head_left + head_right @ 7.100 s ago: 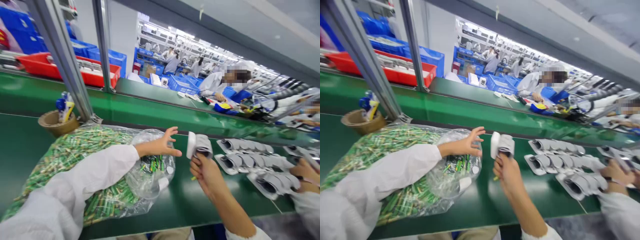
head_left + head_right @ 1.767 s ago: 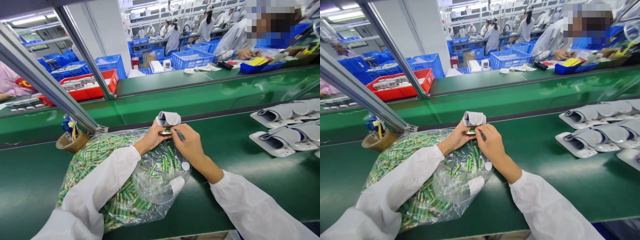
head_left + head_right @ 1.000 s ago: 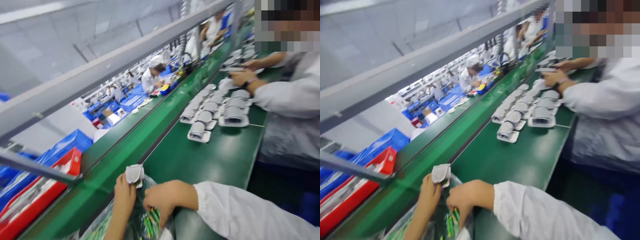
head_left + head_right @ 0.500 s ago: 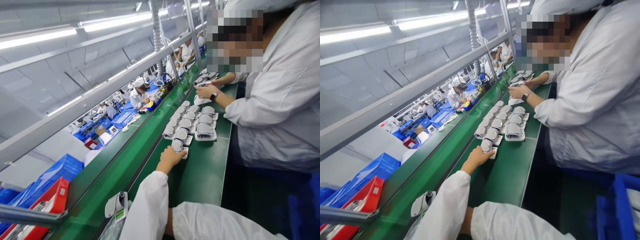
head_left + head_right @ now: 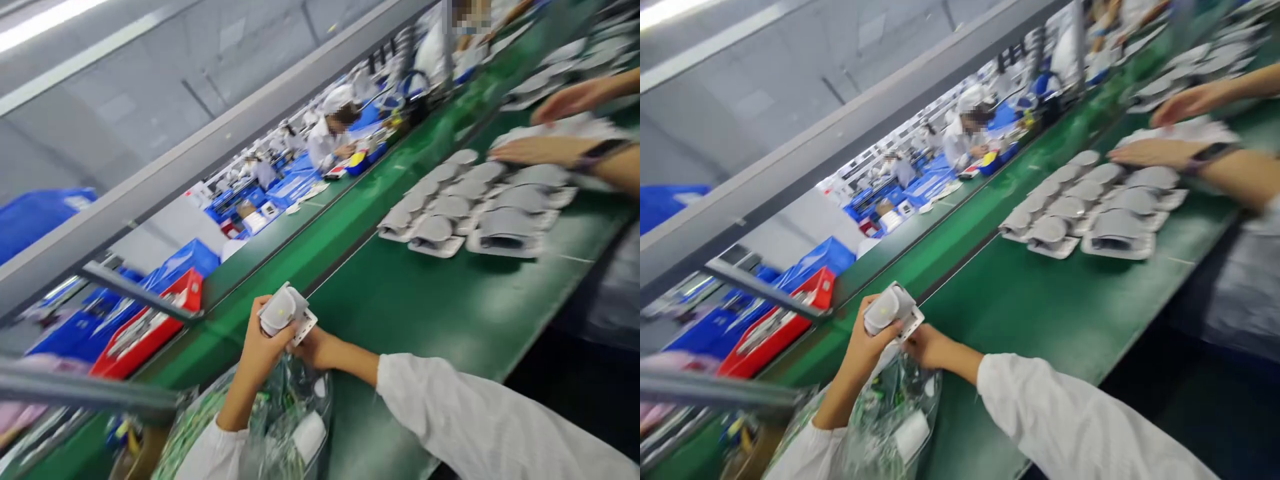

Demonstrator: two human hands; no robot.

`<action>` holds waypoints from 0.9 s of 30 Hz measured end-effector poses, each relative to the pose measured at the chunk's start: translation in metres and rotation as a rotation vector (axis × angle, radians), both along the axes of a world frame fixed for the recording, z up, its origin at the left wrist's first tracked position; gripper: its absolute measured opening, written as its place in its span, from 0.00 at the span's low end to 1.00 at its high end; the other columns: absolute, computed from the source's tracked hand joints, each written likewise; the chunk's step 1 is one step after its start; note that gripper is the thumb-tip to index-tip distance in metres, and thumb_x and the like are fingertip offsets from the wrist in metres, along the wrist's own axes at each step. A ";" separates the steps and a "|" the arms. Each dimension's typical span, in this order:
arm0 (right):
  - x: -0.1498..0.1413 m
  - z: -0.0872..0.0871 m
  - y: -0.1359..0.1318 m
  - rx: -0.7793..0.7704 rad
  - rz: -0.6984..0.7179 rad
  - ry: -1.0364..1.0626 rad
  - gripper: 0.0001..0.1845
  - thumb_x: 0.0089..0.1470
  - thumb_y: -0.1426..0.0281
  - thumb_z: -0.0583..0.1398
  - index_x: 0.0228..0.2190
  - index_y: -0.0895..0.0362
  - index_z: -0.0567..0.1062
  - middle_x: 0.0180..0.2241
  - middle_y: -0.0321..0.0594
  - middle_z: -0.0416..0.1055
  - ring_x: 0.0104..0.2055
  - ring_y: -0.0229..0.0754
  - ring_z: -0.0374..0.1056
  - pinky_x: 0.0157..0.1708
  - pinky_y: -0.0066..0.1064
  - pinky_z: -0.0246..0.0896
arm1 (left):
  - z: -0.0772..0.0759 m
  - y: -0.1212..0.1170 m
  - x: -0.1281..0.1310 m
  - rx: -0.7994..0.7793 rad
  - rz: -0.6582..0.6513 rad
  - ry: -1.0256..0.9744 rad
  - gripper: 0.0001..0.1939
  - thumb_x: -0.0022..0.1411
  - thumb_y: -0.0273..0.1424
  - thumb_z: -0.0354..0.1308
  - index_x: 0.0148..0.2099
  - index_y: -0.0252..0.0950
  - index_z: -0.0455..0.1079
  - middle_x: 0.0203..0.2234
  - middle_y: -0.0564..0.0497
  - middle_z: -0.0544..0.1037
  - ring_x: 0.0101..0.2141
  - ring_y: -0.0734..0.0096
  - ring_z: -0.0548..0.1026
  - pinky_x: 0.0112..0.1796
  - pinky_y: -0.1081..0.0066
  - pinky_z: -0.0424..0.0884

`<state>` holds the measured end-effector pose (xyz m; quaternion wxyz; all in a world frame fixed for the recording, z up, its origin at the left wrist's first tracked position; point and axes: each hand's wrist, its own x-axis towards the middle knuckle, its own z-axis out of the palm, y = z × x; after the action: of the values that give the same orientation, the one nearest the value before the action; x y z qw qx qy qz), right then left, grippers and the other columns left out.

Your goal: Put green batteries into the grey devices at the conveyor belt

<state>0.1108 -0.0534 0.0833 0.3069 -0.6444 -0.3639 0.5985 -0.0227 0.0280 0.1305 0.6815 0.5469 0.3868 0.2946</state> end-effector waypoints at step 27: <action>-0.028 0.015 -0.043 0.008 0.092 -0.546 0.32 0.62 0.43 0.59 0.46 0.60 0.80 0.23 0.35 0.61 0.23 0.32 0.54 0.23 0.25 0.50 | -0.109 -0.098 -0.078 -0.597 0.451 -0.387 0.44 0.46 0.24 0.65 0.64 0.41 0.53 0.57 0.44 0.69 0.48 0.67 0.75 0.46 0.73 0.71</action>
<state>0.0830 -0.0968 0.0987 0.1728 -0.7634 -0.4644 0.4145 -0.1011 -0.0704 0.0218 0.7886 0.1618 0.4298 0.4089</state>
